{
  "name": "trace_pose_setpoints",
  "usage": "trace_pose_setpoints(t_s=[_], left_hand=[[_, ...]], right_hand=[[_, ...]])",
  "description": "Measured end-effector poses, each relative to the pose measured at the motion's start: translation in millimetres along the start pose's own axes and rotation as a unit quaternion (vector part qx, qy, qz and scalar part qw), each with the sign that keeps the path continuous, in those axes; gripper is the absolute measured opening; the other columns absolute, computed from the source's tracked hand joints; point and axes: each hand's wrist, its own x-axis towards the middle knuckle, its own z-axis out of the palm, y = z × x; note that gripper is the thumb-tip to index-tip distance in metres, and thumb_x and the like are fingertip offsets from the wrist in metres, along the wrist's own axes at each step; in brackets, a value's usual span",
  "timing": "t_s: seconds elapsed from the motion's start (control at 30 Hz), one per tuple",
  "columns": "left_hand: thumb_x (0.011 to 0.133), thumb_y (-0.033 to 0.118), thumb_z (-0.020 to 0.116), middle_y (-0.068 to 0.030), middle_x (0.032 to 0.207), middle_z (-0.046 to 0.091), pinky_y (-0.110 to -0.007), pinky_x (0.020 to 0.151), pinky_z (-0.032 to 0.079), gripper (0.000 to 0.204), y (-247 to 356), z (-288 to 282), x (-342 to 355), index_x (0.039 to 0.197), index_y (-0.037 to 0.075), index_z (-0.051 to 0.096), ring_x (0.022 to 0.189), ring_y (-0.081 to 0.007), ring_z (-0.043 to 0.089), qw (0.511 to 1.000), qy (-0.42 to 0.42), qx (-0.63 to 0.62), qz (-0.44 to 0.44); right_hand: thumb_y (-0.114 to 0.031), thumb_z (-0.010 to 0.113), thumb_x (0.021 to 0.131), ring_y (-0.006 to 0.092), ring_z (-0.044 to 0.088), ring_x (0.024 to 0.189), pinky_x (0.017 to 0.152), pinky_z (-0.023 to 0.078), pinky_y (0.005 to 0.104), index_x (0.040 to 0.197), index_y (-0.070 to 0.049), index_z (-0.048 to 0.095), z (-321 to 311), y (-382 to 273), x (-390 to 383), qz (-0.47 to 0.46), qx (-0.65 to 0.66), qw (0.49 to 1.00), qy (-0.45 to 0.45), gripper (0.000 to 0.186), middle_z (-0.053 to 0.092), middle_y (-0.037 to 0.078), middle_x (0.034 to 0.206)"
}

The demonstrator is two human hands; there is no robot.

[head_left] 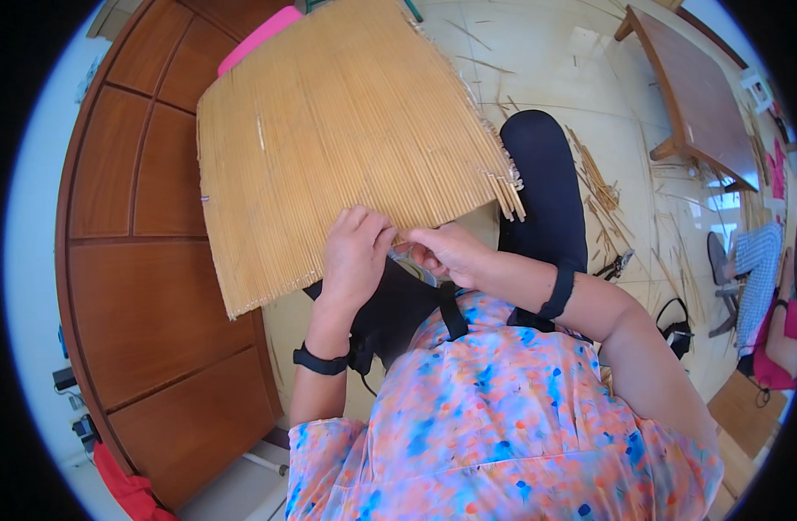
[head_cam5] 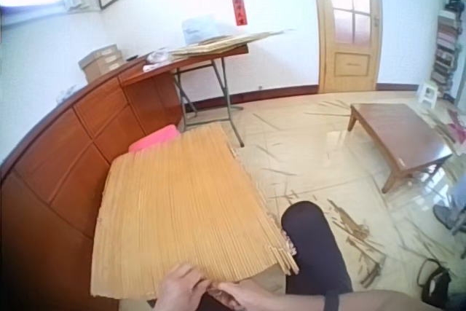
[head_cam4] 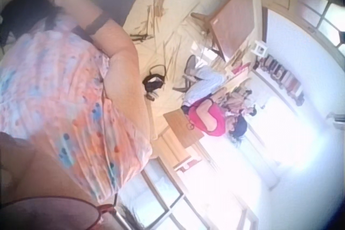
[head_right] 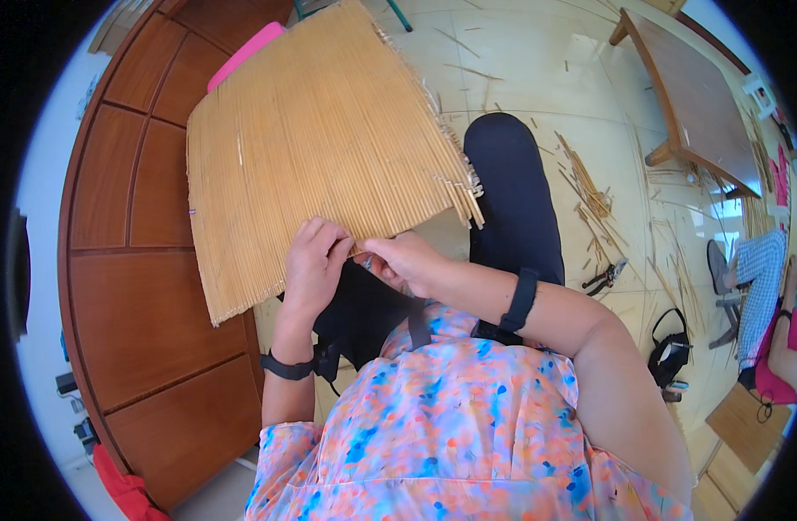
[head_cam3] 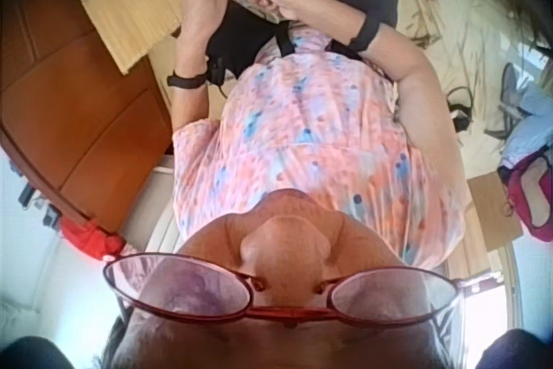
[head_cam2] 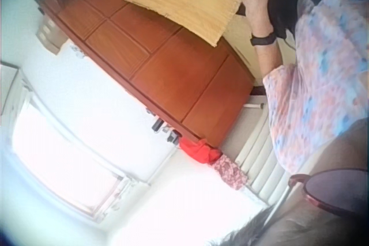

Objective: The person weaves thin wooden rods or reeds together using a white cord and needle to construct a flexible mat.

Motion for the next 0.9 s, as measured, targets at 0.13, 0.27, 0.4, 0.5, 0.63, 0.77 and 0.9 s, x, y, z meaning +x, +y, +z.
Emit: trace_pose_setpoints(t_s=[0.13, 0.27, 0.4, 0.5, 0.63, 0.77, 0.9], left_hand=[[0.077, 0.007, 0.066, -0.0124, 0.078, 0.054, -0.041, 0.067, 0.044, 0.009, 4.2, -2.1, 1.5, 0.079, 0.003, 0.059, 0.075, -0.0328, 0.055, 0.999, -0.031, 0.009, -0.006], [0.08, 0.002, 0.064, -0.0115, 0.075, 0.052, -0.035, 0.061, 0.044, 0.006, 4.0, -5.1, -0.3, 0.08, 0.001, 0.058, 0.067, -0.0281, 0.054, 0.996, 0.005, -0.081, -0.034], [0.082, -0.003, 0.062, -0.0103, 0.074, 0.049, -0.03, 0.057, 0.042, 0.004, 6.4, -5.0, -2.7, 0.083, -0.002, 0.058, 0.065, -0.024, 0.053, 0.986, 0.072, -0.146, -0.036], [0.082, -0.001, 0.062, -0.0103, 0.074, 0.05, -0.031, 0.058, 0.044, 0.004, 7.0, -5.8, -1.6, 0.083, -0.001, 0.058, 0.066, -0.0242, 0.054, 0.985, 0.054, -0.156, -0.048], [0.083, -0.001, 0.061, -0.0102, 0.073, 0.05, -0.03, 0.058, 0.044, 0.003, 5.4, -5.6, -1.3, 0.085, 0.0, 0.059, 0.065, -0.0238, 0.056, 0.999, 0.022, -0.045, -0.001], [0.087, 0.0, 0.057, -0.0088, 0.075, 0.052, -0.03, 0.057, 0.046, 0.004, 4.4, -4.4, 1.0, 0.083, 0.0, 0.056, 0.064, -0.0192, 0.059, 0.995, 0.039, -0.091, -0.023], [0.095, 0.005, 0.05, -0.008, 0.086, 0.061, -0.025, 0.057, 0.049, 0.009, 6.9, -6.4, 10.5, 0.087, 0.002, 0.051, 0.063, -0.0133, 0.061, 0.916, 0.048, -0.363, -0.163]], right_hand=[[-0.025, 0.059, 0.086, 0.0062, 0.04, 0.045, 0.038, 0.025, 0.0223, 0.084, 0.0, 0.065, 3.3, 1.9, -2.2, -0.027, -0.033, 0.999, 0.02, 0.025, 0.052, 0.002, 0.056], [-0.021, 0.06, 0.084, 0.0078, 0.044, 0.044, 0.039, 0.03, 0.0234, 0.077, -0.001, 0.065, 10.9, 14.1, 4.3, -0.126, -0.047, 0.99, 0.034, 0.021, 0.054, 0.003, 0.056], [-0.019, 0.06, 0.084, 0.0093, 0.046, 0.043, 0.04, 0.033, 0.023, 0.075, -0.001, 0.064, 12.0, 15.5, 4.3, -0.175, -0.057, 0.982, 0.047, 0.021, 0.056, 0.004, 0.057], [-0.019, 0.06, 0.084, 0.0091, 0.046, 0.044, 0.04, 0.034, 0.0237, 0.075, -0.001, 0.064, 14.4, 11.5, 1.4, -0.182, -0.045, 0.98, 0.066, 0.021, 0.056, 0.003, 0.056], [-0.017, 0.061, 0.084, 0.0091, 0.048, 0.045, 0.041, 0.035, 0.0233, 0.077, 0.0, 0.065, 9.2, 16.6, 8.2, -0.193, -0.043, 0.979, 0.054, 0.02, 0.056, 0.003, 0.057], [-0.016, 0.061, 0.084, 0.0094, 0.05, 0.047, 0.041, 0.035, 0.0224, 0.079, 0.0, 0.065, 8.9, 12.9, 3.0, -0.121, -0.029, 0.991, 0.046, 0.018, 0.057, 0.003, 0.059], [-0.016, 0.061, 0.084, 0.0096, 0.051, 0.048, 0.04, 0.035, 0.0227, 0.08, -0.001, 0.065, 14.6, 3.6, -7.8, -0.121, -0.033, 0.991, 0.052, 0.016, 0.058, 0.003, 0.061]])
